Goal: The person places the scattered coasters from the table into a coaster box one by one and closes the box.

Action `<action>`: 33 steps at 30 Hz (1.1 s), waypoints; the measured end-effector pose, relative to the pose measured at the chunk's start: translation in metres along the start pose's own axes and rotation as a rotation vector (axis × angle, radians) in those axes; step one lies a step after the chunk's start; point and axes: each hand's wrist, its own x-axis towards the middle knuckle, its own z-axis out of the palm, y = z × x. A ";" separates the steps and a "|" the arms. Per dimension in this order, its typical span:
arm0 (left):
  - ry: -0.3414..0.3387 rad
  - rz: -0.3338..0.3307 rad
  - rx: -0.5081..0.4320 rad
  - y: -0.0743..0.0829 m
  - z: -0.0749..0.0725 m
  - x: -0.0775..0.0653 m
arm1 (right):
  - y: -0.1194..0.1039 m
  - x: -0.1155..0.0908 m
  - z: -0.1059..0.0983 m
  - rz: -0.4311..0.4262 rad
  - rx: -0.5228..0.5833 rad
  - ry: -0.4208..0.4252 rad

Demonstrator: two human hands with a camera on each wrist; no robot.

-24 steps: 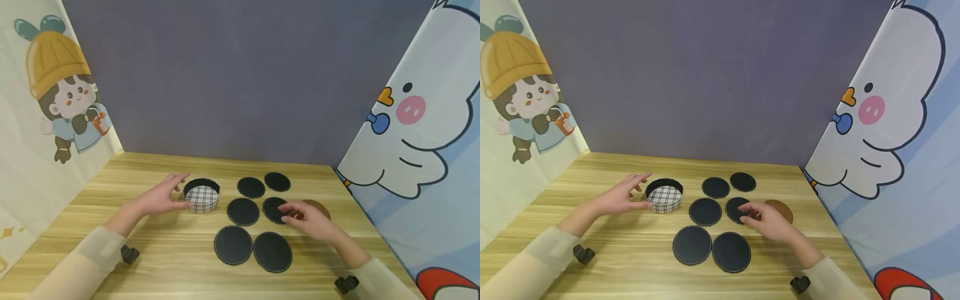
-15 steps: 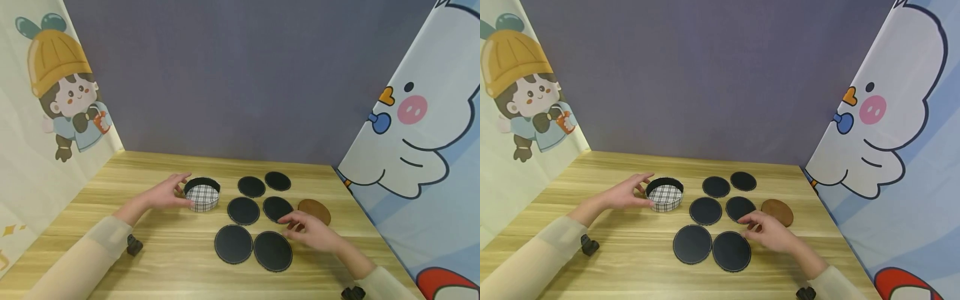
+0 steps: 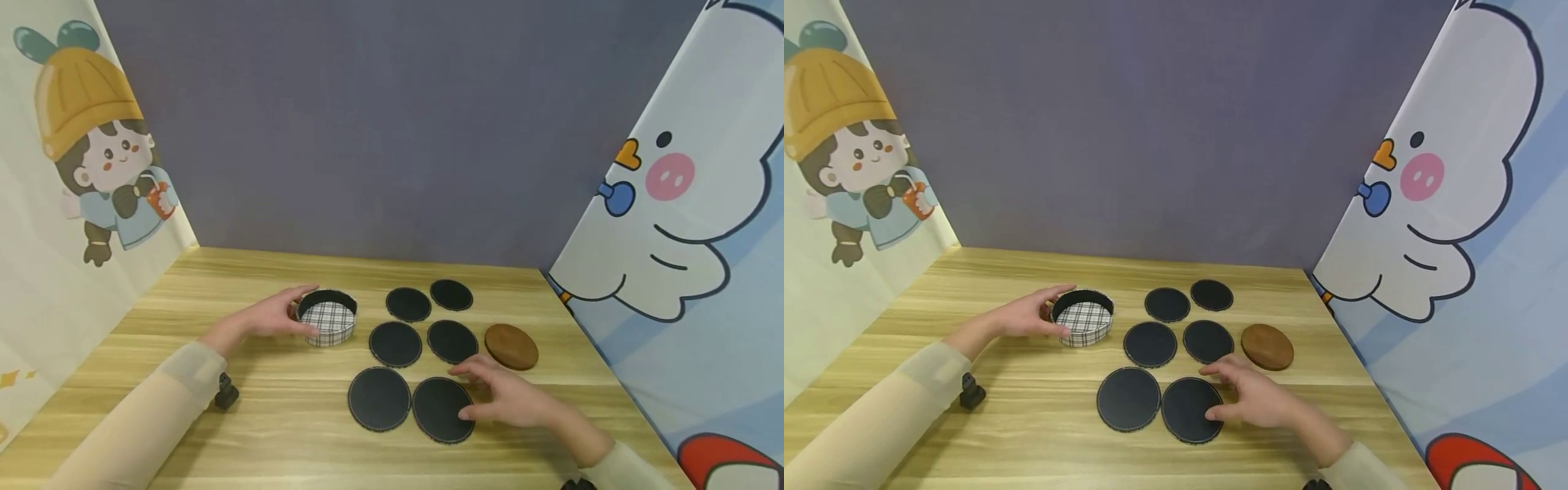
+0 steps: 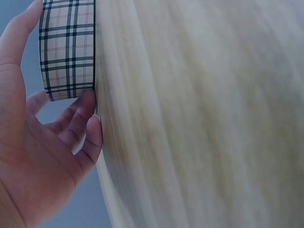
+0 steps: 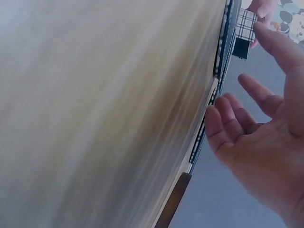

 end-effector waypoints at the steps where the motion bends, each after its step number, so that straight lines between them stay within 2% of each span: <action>1: -0.001 0.003 -0.006 -0.001 -0.001 0.000 | 0.000 0.001 0.001 -0.002 -0.009 -0.004; 10: 0.002 -0.022 -0.019 -0.002 -0.003 0.001 | -0.007 0.006 0.002 -0.009 0.025 -0.095; 16: 0.001 -0.028 -0.033 -0.003 -0.002 0.001 | -0.012 0.012 0.005 -0.082 -0.071 -0.141; 22: 0.003 -0.030 -0.040 -0.006 0.000 0.002 | -0.012 0.013 0.009 -0.098 -0.144 -0.136; 33: -0.009 -0.016 -0.054 -0.007 0.002 0.002 | -0.013 0.009 0.012 -0.066 -0.136 -0.103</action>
